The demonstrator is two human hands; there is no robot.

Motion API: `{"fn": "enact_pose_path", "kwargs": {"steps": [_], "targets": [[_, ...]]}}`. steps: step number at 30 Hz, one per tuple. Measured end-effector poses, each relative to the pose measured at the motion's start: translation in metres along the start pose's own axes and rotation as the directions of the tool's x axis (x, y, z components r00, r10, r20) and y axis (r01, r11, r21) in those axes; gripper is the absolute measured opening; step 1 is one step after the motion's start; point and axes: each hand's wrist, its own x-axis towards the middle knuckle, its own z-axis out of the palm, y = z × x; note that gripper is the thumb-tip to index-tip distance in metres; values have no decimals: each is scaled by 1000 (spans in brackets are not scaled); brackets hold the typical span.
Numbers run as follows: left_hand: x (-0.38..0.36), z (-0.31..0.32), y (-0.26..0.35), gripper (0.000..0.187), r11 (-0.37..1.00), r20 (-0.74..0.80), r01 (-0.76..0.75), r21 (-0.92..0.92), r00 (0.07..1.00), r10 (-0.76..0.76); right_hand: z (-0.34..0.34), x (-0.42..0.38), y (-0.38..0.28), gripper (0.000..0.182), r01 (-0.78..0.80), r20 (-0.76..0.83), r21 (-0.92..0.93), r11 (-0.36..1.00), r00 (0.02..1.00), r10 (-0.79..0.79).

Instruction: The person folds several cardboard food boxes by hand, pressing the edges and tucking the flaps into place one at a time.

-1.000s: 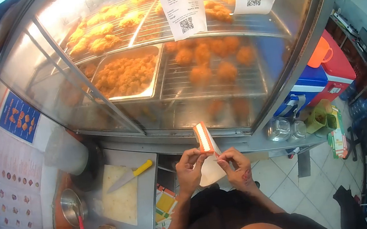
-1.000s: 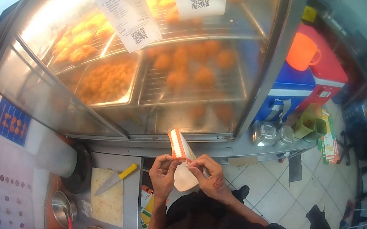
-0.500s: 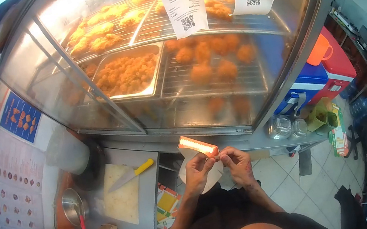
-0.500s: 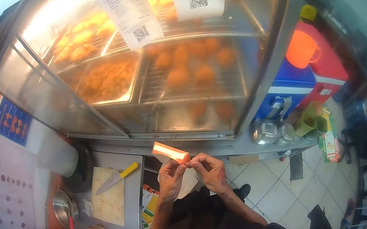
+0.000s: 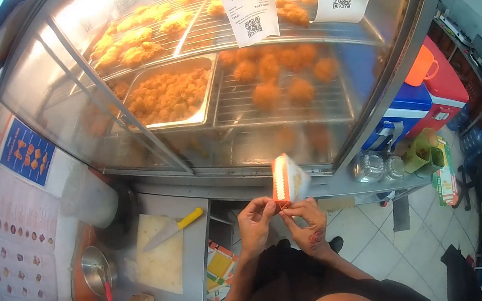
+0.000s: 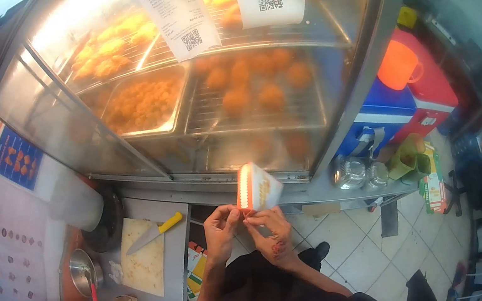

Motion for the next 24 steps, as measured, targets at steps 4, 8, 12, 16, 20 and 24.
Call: {"fn": "enact_pose_path", "kwargs": {"steps": [4, 8, 12, 16, 20, 24], "targets": [[-1, -2, -2, 14, 999, 89, -31, 37, 996, 28, 3, -2, 6, 17, -27, -49, -40, 999, 999, 25], [-5, 6, 0, 14, 981, 106, -132, 145, 987, 117, 4, -2, 9, 16, -37, -46, -42, 998, 998, 35], [-6, 11, 4, 16, 992, 72, -72, 102, 995, 65, 5, -2, 13, 17, -41, -27, -87, 995, 999, 39], [-6, 1, -1, 11, 990, 154, -99, 96, 984, 84, 8, -8, 31, 30, -158, 12, -76, 984, 987, 159], [5, -19, 1, 12, 940, -108, -284, -190, 957, 268, 10, 3, 19, 44, -100, 40, -138, 985, 994, 106], [9, -44, 15, 29, 906, -255, -297, -300, 941, 224, 16, -6, 41, 44, -154, -20, 3, 988, 988, 154]]}}
